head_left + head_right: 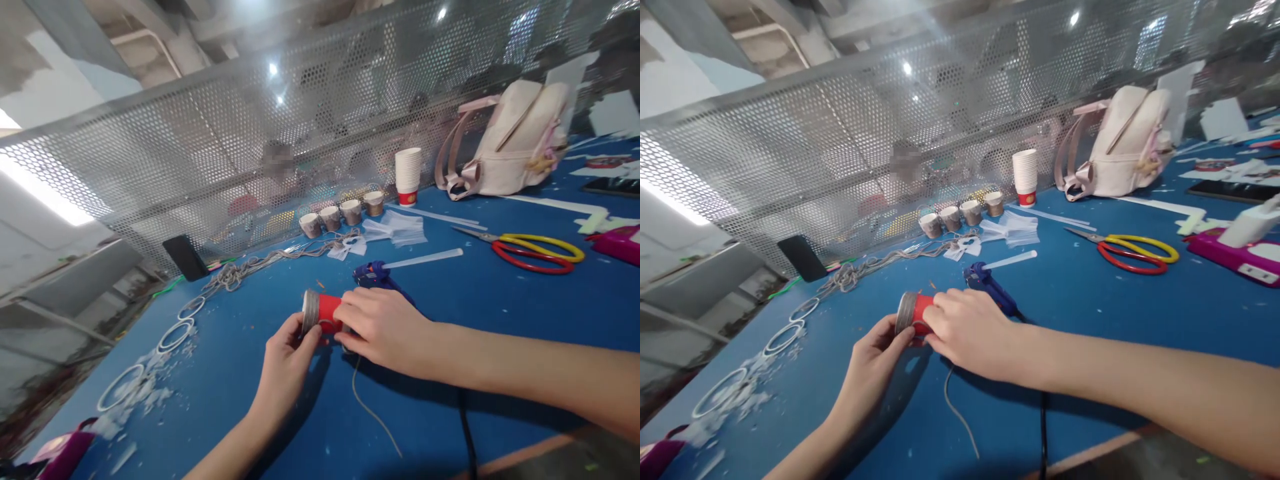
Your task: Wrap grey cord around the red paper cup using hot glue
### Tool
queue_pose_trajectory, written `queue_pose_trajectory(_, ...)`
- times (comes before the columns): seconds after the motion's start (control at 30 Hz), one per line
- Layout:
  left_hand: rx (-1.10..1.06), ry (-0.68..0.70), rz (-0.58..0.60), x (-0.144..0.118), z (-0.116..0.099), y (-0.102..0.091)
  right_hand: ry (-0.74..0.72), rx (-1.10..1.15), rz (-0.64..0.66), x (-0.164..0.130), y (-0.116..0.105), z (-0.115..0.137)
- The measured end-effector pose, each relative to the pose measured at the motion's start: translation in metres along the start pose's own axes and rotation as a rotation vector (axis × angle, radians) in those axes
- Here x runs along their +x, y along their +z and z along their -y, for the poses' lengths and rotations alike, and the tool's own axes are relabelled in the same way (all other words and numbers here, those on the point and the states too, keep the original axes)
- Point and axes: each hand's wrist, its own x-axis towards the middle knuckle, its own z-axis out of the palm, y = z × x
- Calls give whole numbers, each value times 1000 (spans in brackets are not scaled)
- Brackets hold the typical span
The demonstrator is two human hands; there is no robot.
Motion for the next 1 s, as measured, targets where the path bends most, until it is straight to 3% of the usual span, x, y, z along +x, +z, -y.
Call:
queue_pose_trajectory(0.13,72,43,30,-5,3,-1,-35,-6,-68,6,14,-2)
queue_pose_trajectory(0.23,185,111,48,-6,8,-3,-41,131,-158,2,17,-2)
queue_pose_trajectory(0.3,244,161,52,-6,10,-3,38,300,-197,0,15,-1)
queue_pose_trajectory(0.37,270,203,54,-6,9,-2,212,559,-132,-1,13,2)
queue_pose_trajectory(0.47,286,245,60,-6,6,0,538,983,138,1,8,5)
queue_pose_trajectory(0.53,304,263,59,-6,4,1,632,1118,226,2,6,6)
queue_pose_trajectory(0.63,314,271,41,-7,2,1,528,978,95,-1,7,4)
queue_pose_trajectory(0.83,258,211,61,-10,1,1,124,468,-183,-12,15,-2)
queue_pose_trajectory(1.0,224,152,79,-12,0,2,69,400,-285,-11,17,-3)
